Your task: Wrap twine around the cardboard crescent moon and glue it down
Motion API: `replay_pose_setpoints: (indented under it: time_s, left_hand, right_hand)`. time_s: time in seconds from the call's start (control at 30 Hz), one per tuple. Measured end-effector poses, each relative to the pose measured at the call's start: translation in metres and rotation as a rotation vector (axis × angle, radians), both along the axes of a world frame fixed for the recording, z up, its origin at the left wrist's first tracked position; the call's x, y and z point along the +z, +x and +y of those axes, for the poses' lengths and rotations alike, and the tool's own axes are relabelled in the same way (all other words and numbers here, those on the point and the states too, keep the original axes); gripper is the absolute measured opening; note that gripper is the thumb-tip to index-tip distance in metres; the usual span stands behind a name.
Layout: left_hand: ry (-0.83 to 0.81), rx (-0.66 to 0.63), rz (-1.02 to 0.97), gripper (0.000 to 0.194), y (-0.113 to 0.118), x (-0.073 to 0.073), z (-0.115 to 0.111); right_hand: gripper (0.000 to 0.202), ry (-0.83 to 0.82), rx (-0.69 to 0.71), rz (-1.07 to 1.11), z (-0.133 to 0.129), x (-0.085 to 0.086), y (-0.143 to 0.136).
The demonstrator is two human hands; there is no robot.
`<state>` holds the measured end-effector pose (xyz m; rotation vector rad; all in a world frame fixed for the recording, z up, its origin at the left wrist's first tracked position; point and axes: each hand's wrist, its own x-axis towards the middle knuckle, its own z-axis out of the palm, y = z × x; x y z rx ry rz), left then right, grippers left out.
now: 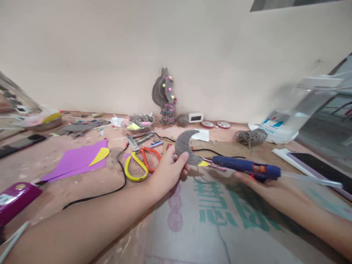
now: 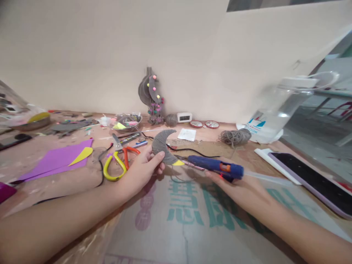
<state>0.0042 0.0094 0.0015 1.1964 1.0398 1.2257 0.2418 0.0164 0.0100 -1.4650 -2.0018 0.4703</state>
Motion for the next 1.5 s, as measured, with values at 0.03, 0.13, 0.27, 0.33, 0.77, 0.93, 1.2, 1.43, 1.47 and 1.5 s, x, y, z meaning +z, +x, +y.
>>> replay_pose_setpoints:
  time_s: [0.03, 0.13, 0.27, 0.33, 0.77, 0.93, 1.2, 1.43, 1.47, 1.5]
  left_hand:
    - [-0.01, 0.0, -0.006, 0.013, 0.0, 0.0, 0.0]
    - [-0.011, 0.034, -0.011, 0.015, 0.0, -0.003, 0.002]
    - [-0.005, 0.02, -0.026, 0.017, 0.001, -0.008, 0.003]
    - [-0.01, 0.023, -0.032, 0.018, 0.002, -0.009, 0.004]
    - [-0.029, 0.014, -0.012, 0.018, 0.001, -0.003, 0.004]
    - [-0.042, 0.015, -0.02, 0.017, 0.003, -0.004, 0.003]
    - [-0.001, 0.017, 0.05, 0.019, 0.002, -0.005, 0.004]
    - [0.017, 0.015, 0.074, 0.02, 0.0, -0.004, 0.002]
    - [0.022, 0.015, 0.071, 0.021, 0.0, -0.004, 0.001]
    - [0.026, 0.015, 0.07, 0.021, 0.0, -0.004, 0.001]
  right_hand:
    - [0.03, 0.008, -0.052, -0.016, 0.001, 0.004, 0.001]
    - [0.038, -0.011, -0.122, -0.065, 0.006, 0.018, 0.006]
    - [0.043, -0.025, -0.076, -0.004, 0.022, 0.035, 0.006]
    - [0.042, -0.013, -0.047, 0.034, 0.039, 0.04, 0.0]
    - [0.032, -0.014, -0.228, -0.302, 0.153, 0.004, -0.017]
    - [0.035, -0.018, -0.219, -0.318, 0.156, 0.003, -0.014]
    - [0.057, -0.011, -0.172, -0.248, 0.124, 0.008, -0.005]
    - [0.038, 0.145, 0.007, -0.036, 0.044, 0.01, -0.006]
    - [0.038, 0.103, 0.063, -0.088, 0.031, 0.012, -0.011]
    - [0.04, 0.08, 0.122, -0.164, 0.02, 0.013, -0.017]
